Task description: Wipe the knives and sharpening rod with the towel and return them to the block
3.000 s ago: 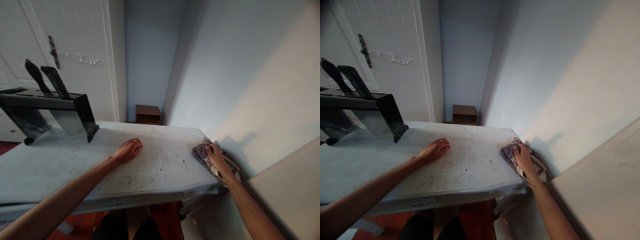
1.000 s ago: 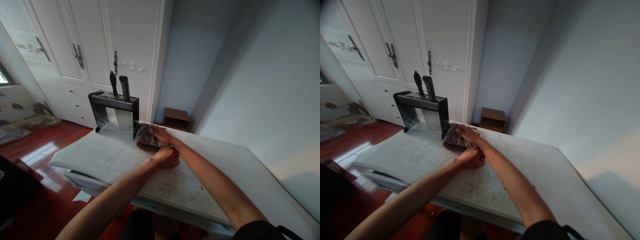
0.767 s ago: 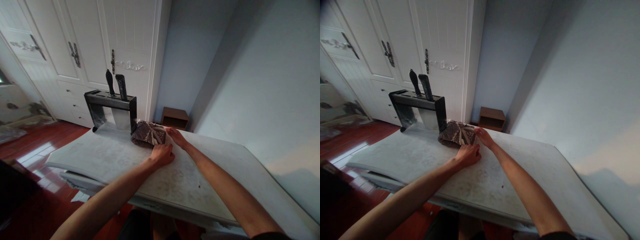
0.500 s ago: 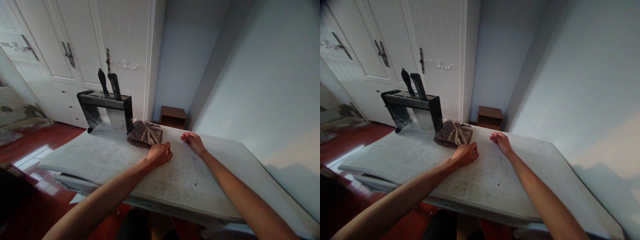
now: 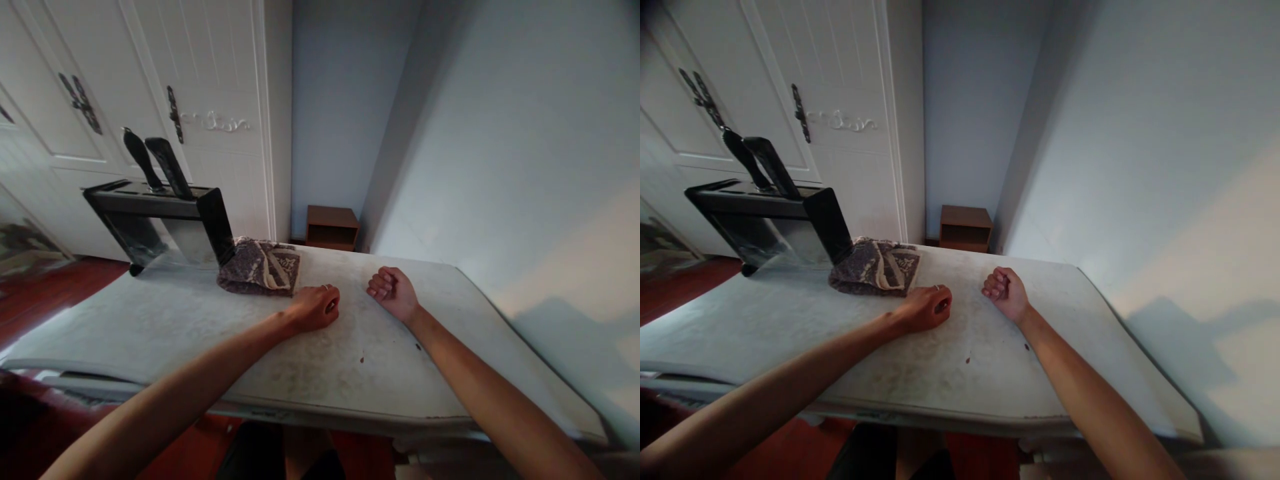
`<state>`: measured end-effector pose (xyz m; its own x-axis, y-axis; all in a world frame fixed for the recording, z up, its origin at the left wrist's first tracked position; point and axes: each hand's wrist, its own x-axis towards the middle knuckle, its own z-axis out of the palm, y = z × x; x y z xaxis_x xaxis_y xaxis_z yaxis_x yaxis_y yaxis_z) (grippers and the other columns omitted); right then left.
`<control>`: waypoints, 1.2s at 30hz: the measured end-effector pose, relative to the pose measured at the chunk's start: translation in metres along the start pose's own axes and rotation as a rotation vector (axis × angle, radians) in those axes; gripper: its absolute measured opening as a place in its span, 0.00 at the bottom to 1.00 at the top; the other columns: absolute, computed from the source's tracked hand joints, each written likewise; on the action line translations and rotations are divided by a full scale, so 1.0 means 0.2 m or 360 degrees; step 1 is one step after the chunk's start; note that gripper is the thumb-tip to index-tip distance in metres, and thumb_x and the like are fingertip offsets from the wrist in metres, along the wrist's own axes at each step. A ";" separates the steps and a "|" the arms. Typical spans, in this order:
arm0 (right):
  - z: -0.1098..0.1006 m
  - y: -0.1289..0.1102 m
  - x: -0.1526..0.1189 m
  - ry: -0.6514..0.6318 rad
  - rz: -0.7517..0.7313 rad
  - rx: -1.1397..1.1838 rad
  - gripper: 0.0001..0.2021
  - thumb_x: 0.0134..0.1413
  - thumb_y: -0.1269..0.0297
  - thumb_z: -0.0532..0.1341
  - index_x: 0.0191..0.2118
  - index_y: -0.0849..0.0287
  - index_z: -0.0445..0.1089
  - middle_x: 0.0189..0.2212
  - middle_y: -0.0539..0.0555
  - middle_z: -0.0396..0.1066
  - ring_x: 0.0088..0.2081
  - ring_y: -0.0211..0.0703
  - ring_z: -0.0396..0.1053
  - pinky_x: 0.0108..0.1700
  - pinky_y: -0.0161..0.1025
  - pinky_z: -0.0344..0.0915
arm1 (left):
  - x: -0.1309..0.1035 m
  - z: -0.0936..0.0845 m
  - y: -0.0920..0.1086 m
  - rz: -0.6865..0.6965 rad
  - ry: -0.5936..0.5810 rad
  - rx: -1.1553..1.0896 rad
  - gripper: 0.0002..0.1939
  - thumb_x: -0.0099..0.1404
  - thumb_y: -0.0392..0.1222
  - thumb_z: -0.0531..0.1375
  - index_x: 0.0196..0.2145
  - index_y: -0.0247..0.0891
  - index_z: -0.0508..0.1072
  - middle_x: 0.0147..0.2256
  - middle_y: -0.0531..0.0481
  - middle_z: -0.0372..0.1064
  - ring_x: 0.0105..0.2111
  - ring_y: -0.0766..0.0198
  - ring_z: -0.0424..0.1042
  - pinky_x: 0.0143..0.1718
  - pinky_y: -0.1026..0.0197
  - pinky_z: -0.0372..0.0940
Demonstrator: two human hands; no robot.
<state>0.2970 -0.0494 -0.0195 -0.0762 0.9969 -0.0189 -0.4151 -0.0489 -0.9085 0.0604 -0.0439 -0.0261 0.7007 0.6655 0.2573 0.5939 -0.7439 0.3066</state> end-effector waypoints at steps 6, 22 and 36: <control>0.03 0.02 -0.02 -0.0120 0.0128 0.0204 0.18 0.55 0.59 0.58 0.18 0.54 0.55 0.14 0.43 0.43 0.18 0.37 0.46 0.27 0.37 0.57 | 0.08 0.03 0.01 0.0034 0.0011 -0.0070 0.06 0.61 0.38 0.56 0.35 0.39 0.72 0.34 0.50 0.73 0.32 0.62 0.71 0.32 0.62 0.59; 0.10 0.09 -0.06 -0.0472 0.0250 0.0133 0.16 0.57 0.51 0.63 0.27 0.58 0.72 0.31 0.52 0.76 0.38 0.44 0.73 0.49 0.43 0.66 | 0.04 0.03 -0.02 -0.0062 0.0258 -0.0743 0.12 0.65 0.40 0.55 0.35 0.35 0.79 0.31 0.50 0.76 0.28 0.68 0.69 0.31 0.66 0.60; 0.07 0.07 -0.07 -0.0536 0.0318 -0.0063 0.21 0.60 0.44 0.57 0.39 0.58 0.74 0.42 0.56 0.78 0.47 0.47 0.75 0.57 0.48 0.64 | 0.05 -0.02 -0.08 0.0073 0.0030 -0.0348 0.13 0.68 0.42 0.55 0.38 0.38 0.79 0.35 0.48 0.78 0.35 0.62 0.75 0.35 0.65 0.63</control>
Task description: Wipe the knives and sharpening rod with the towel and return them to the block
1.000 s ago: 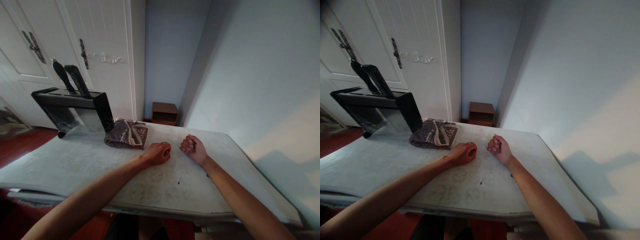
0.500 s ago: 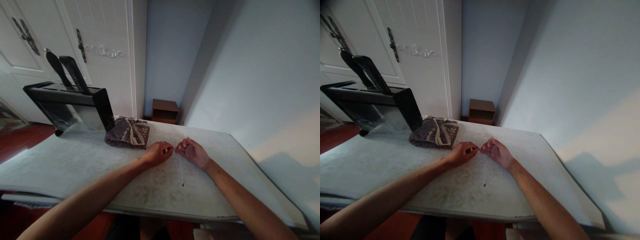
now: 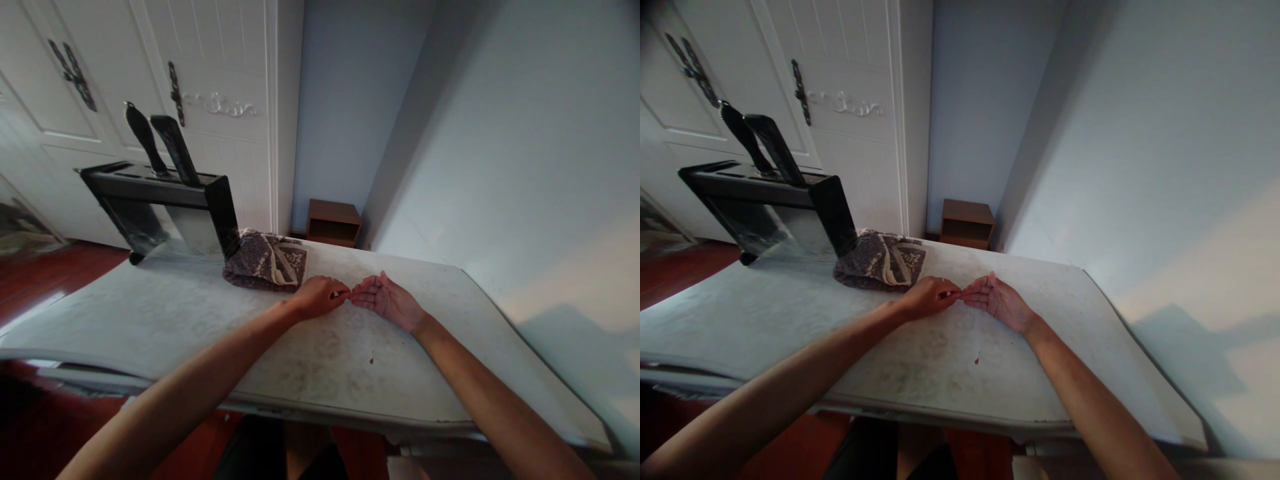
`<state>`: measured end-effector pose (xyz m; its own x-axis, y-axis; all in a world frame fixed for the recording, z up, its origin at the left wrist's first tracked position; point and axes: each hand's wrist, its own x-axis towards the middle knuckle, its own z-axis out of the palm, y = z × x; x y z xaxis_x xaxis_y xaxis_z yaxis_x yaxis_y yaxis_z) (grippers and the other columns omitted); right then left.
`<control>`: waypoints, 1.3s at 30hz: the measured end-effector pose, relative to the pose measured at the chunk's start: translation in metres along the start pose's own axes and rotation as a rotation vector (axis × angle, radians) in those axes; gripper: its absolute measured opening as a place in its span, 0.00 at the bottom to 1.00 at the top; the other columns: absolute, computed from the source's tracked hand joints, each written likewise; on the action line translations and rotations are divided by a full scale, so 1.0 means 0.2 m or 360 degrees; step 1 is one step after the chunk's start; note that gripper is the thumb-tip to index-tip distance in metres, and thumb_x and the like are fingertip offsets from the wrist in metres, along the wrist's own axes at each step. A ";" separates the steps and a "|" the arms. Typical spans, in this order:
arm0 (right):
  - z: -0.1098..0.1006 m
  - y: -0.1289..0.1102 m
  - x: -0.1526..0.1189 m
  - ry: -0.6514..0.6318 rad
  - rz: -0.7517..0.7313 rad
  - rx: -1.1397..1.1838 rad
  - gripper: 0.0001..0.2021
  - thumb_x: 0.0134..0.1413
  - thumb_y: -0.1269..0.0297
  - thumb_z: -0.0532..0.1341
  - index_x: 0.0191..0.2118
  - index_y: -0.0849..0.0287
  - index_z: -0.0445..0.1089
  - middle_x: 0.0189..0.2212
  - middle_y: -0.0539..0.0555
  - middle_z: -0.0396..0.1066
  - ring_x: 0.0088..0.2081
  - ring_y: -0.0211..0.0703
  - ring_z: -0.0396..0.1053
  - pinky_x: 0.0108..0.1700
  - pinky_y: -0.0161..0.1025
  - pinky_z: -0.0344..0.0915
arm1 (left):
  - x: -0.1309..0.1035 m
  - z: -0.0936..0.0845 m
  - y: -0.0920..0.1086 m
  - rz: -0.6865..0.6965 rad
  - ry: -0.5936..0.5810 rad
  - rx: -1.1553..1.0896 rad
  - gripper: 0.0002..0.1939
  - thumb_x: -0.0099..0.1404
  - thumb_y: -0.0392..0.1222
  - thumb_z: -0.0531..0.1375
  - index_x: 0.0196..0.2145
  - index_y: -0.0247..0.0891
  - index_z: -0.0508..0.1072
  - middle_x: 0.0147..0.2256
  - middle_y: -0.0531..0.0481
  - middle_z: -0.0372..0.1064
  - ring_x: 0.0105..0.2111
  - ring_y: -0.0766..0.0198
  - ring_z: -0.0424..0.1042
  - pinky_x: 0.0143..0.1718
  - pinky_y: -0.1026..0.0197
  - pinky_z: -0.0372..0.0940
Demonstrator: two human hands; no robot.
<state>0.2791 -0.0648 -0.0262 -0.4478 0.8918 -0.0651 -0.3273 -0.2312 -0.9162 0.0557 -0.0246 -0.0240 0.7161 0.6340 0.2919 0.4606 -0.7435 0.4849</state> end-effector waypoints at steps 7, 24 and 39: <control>0.00 0.00 -0.01 0.0019 0.0022 -0.0069 0.20 0.58 0.45 0.59 0.39 0.59 0.74 0.41 0.56 0.78 0.47 0.49 0.75 0.53 0.47 0.67 | -0.03 -0.06 0.06 0.0110 -0.0226 0.0468 0.15 0.70 0.39 0.50 0.39 0.41 0.77 0.41 0.48 0.76 0.40 0.58 0.75 0.36 0.62 0.64; 0.02 0.01 -0.03 0.0085 -0.0081 -0.0204 0.16 0.54 0.48 0.65 0.40 0.55 0.73 0.39 0.55 0.78 0.46 0.53 0.76 0.53 0.53 0.67 | -0.03 -0.04 0.04 -0.0025 -0.0223 0.0294 0.15 0.69 0.39 0.50 0.41 0.43 0.77 0.43 0.48 0.76 0.41 0.58 0.75 0.38 0.61 0.65; 0.02 0.02 -0.02 0.0025 0.0005 -0.0038 0.20 0.57 0.45 0.61 0.43 0.57 0.73 0.42 0.58 0.78 0.51 0.55 0.73 0.60 0.58 0.60 | -0.03 -0.03 0.02 0.0034 -0.0127 0.0453 0.14 0.67 0.38 0.51 0.36 0.39 0.77 0.39 0.45 0.76 0.38 0.56 0.75 0.35 0.59 0.64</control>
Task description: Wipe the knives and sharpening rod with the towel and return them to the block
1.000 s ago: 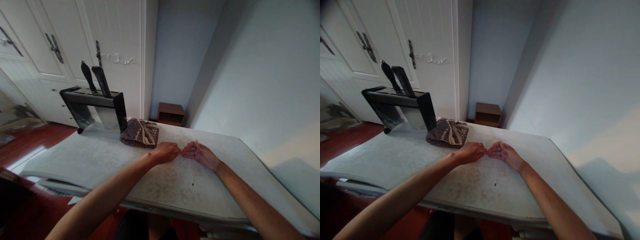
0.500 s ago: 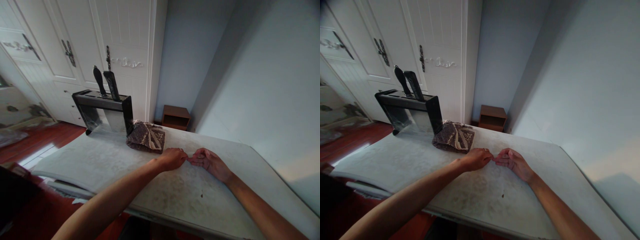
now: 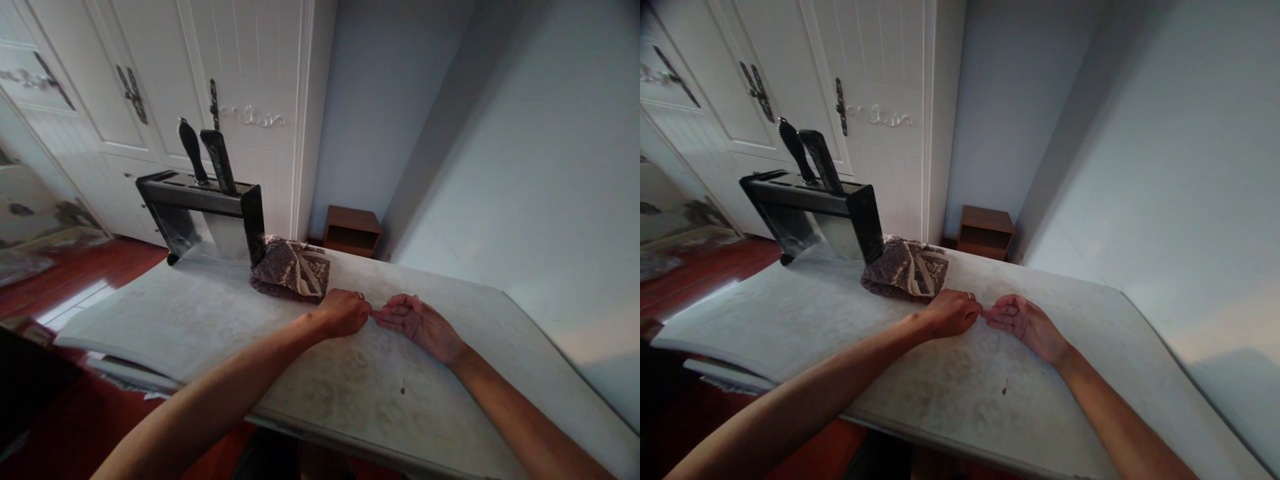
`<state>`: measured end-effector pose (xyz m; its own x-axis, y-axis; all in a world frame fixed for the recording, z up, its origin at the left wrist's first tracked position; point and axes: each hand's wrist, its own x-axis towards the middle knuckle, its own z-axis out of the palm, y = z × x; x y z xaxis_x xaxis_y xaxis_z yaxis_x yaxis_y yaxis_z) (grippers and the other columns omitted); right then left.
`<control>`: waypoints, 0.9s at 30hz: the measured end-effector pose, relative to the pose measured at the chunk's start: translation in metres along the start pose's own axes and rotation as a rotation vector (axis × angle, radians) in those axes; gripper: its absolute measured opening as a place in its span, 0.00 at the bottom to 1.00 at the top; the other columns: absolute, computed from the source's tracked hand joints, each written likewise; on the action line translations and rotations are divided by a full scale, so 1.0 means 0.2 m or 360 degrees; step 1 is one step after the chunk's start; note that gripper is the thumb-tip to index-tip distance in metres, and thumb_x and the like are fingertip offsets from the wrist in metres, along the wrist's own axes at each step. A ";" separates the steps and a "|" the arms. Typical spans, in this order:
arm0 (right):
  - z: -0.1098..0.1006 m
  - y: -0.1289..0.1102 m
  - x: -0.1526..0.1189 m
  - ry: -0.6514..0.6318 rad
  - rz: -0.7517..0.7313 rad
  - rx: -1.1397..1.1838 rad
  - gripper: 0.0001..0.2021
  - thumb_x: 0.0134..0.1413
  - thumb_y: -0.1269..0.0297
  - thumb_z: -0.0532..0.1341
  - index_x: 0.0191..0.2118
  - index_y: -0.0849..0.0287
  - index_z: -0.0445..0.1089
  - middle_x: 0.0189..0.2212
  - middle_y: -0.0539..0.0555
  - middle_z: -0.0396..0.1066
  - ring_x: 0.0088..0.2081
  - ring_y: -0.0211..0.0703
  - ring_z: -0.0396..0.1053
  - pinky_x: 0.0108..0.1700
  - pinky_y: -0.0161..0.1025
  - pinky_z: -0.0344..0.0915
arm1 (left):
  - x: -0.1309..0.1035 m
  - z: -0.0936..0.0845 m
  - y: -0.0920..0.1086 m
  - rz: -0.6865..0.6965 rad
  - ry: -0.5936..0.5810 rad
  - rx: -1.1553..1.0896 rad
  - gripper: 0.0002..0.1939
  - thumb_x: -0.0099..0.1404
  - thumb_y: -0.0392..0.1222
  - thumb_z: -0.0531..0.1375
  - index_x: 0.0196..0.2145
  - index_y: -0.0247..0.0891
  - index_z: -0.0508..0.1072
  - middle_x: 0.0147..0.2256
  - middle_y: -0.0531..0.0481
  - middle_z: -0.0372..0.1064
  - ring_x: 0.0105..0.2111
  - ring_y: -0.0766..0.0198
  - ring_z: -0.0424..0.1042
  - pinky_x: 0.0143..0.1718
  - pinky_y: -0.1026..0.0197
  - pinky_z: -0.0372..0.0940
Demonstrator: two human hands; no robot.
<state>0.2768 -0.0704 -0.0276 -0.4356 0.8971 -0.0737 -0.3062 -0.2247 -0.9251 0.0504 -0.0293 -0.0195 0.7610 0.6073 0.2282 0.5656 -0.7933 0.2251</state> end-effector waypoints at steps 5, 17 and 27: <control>0.01 -0.02 0.00 -0.0049 0.0070 0.0028 0.24 0.59 0.41 0.55 0.45 0.58 0.72 0.46 0.61 0.76 0.56 0.56 0.69 0.62 0.60 0.56 | 0.00 -0.01 0.00 -0.0065 0.0043 0.0012 0.14 0.66 0.39 0.52 0.34 0.39 0.78 0.38 0.45 0.77 0.37 0.55 0.75 0.33 0.59 0.63; 0.00 -0.05 0.00 -0.0012 0.0126 0.0075 0.26 0.62 0.40 0.49 0.47 0.57 0.71 0.55 0.62 0.71 0.59 0.53 0.66 0.65 0.56 0.52 | 0.03 -0.01 0.00 -0.0268 0.0074 0.0087 0.14 0.67 0.41 0.53 0.35 0.37 0.79 0.38 0.42 0.78 0.37 0.56 0.76 0.37 0.59 0.64; -0.02 -0.04 0.01 -0.0020 0.0090 0.0024 0.25 0.62 0.41 0.51 0.46 0.58 0.71 0.54 0.62 0.71 0.58 0.53 0.67 0.65 0.57 0.53 | 0.02 0.04 -0.02 -0.0192 0.0210 -0.0324 0.13 0.66 0.43 0.55 0.36 0.41 0.80 0.37 0.48 0.77 0.36 0.61 0.73 0.39 0.63 0.63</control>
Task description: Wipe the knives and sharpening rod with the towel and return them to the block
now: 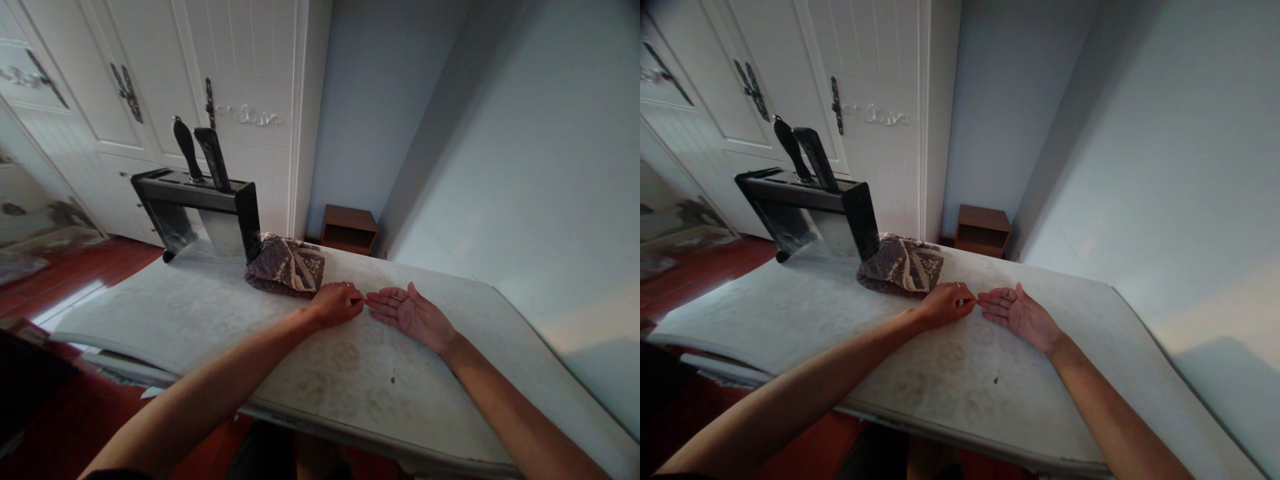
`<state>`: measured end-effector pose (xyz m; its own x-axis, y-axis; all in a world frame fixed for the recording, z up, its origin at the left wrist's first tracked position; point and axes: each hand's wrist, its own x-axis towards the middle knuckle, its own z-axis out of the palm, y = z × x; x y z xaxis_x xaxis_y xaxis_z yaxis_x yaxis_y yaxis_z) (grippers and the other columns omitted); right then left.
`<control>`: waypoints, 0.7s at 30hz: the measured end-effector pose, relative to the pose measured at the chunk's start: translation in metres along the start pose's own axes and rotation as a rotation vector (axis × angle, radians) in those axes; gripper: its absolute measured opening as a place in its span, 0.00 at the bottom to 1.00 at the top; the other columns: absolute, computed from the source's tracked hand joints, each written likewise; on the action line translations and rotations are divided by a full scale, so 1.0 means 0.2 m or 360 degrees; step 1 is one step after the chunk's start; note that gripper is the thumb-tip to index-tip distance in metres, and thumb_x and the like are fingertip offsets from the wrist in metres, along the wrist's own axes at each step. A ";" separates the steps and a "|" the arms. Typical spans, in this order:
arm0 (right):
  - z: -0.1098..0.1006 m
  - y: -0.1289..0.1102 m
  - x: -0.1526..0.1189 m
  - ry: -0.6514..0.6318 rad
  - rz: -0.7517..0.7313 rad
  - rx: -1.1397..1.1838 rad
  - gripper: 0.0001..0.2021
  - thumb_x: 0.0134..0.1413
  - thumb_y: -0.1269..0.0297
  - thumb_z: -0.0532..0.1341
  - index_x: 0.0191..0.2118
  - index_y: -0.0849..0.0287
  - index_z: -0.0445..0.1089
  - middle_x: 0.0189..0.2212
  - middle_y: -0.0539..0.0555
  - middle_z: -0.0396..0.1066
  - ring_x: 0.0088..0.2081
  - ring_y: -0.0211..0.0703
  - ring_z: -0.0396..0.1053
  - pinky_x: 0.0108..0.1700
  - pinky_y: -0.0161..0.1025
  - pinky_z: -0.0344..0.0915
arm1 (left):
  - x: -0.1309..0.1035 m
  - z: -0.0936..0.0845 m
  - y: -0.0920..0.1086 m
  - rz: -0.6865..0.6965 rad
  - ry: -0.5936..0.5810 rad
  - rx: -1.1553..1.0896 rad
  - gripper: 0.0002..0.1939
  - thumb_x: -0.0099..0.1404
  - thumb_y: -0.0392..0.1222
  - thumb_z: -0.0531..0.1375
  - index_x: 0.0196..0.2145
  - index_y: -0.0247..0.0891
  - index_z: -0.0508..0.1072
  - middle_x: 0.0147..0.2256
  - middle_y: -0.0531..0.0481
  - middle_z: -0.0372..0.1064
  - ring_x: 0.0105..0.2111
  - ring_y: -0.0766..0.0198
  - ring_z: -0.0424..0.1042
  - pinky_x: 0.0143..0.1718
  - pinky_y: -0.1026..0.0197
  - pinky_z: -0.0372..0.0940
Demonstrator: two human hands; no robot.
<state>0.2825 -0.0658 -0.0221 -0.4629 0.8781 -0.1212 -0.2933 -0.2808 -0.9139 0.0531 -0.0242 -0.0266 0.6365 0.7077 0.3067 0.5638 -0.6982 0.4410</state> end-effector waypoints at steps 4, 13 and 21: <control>0.01 -0.01 -0.01 -0.0042 0.0022 -0.0050 0.25 0.60 0.40 0.53 0.47 0.57 0.71 0.54 0.61 0.71 0.56 0.54 0.69 0.64 0.58 0.54 | 0.00 0.01 -0.01 0.0014 0.0058 -0.0093 0.12 0.65 0.42 0.56 0.36 0.40 0.80 0.36 0.49 0.76 0.36 0.62 0.73 0.39 0.63 0.63; 0.02 0.00 -0.02 -0.0139 0.0029 -0.0050 0.24 0.60 0.42 0.56 0.48 0.58 0.71 0.53 0.61 0.73 0.57 0.53 0.68 0.65 0.56 0.53 | 0.00 0.00 -0.03 0.0135 -0.0023 -0.0246 0.10 0.63 0.41 0.59 0.36 0.40 0.81 0.35 0.50 0.75 0.31 0.67 0.71 0.34 0.66 0.61; 0.02 -0.01 -0.03 -0.0169 0.0033 -0.0145 0.26 0.59 0.43 0.58 0.50 0.60 0.70 0.56 0.63 0.70 0.58 0.55 0.67 0.64 0.55 0.54 | 0.01 -0.01 -0.05 0.0284 -0.0143 -0.0119 0.10 0.63 0.38 0.59 0.36 0.38 0.81 0.34 0.48 0.77 0.33 0.64 0.73 0.36 0.65 0.62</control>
<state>0.2828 -0.0719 -0.0189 -0.5556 0.8250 -0.1034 -0.2077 -0.2581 -0.9435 0.0480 -0.0168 -0.0287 0.7690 0.5588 0.3105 0.3997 -0.7993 0.4487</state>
